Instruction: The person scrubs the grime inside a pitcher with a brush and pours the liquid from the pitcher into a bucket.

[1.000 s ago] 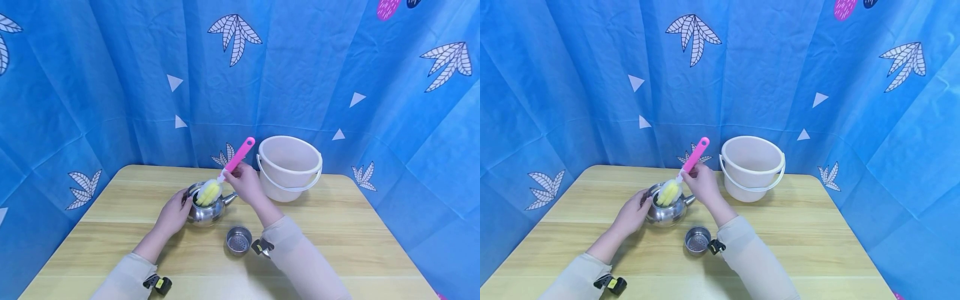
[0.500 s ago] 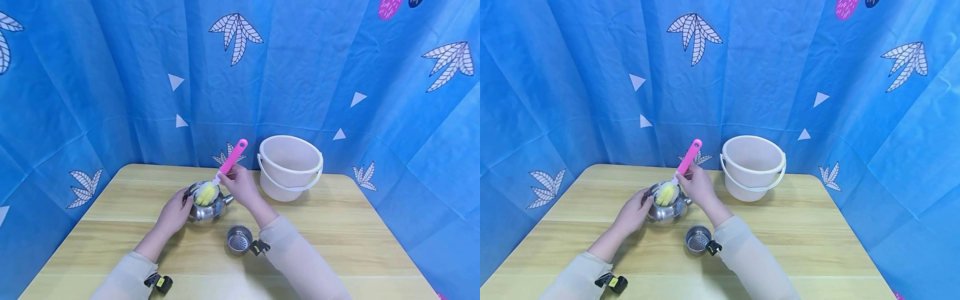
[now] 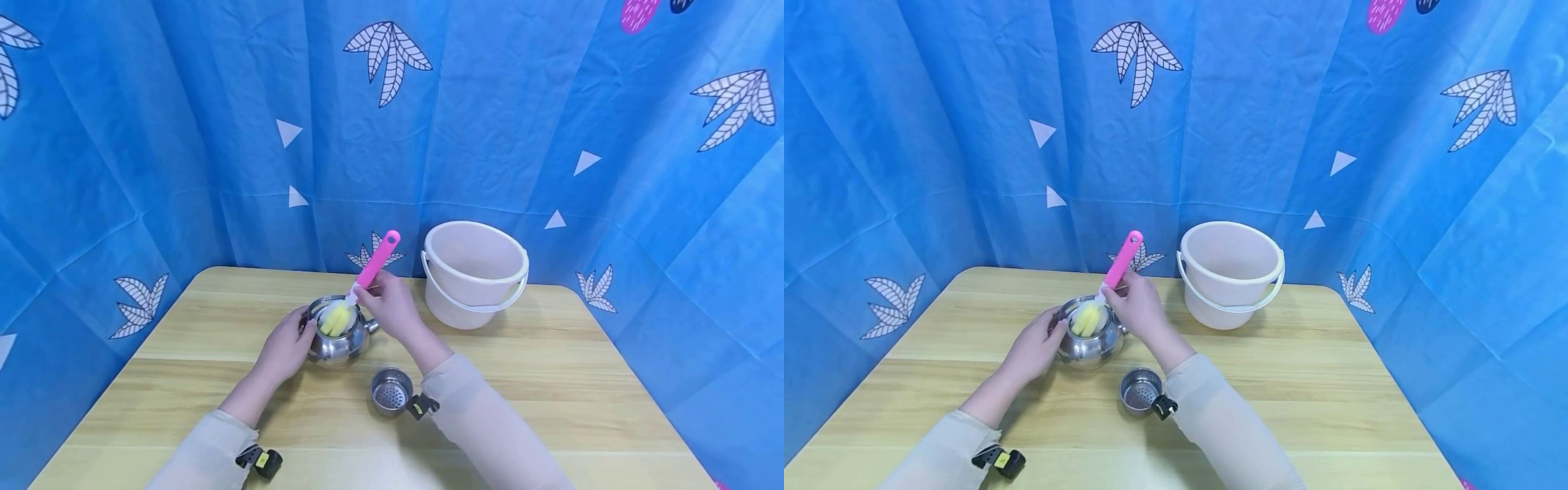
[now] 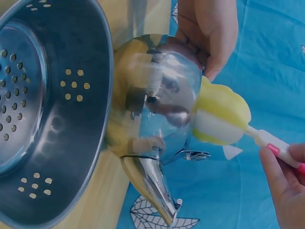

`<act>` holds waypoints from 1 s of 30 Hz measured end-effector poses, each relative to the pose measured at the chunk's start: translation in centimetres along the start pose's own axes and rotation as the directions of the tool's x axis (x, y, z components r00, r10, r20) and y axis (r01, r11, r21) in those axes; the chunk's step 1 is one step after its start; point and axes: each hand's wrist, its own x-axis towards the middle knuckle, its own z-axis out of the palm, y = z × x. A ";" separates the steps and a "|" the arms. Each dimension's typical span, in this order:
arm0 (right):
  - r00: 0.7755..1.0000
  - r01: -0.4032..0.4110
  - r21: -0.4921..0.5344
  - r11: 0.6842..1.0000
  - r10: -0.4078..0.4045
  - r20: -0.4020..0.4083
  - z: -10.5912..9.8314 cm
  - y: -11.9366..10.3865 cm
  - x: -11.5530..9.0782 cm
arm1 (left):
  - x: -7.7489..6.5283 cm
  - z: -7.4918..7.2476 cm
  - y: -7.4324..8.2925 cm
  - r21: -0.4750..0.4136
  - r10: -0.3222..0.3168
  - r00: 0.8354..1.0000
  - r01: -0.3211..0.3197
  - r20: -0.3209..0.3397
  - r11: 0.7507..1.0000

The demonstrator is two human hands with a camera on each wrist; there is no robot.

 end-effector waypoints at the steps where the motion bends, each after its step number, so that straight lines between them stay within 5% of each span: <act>1: 1.000 -0.001 -0.001 1.000 0.001 0.001 0.0 0.0 0.0 | 0.0 0.0 0.0 -0.001 0.001 1.000 -0.001 -0.001 1.000; 30: 1.000 0.006 -0.057 0.998 -0.005 0.014 1.0 0.2 0.1 | 0.0 0.0 -0.1 -0.004 -0.009 1.000 0.009 0.010 1.000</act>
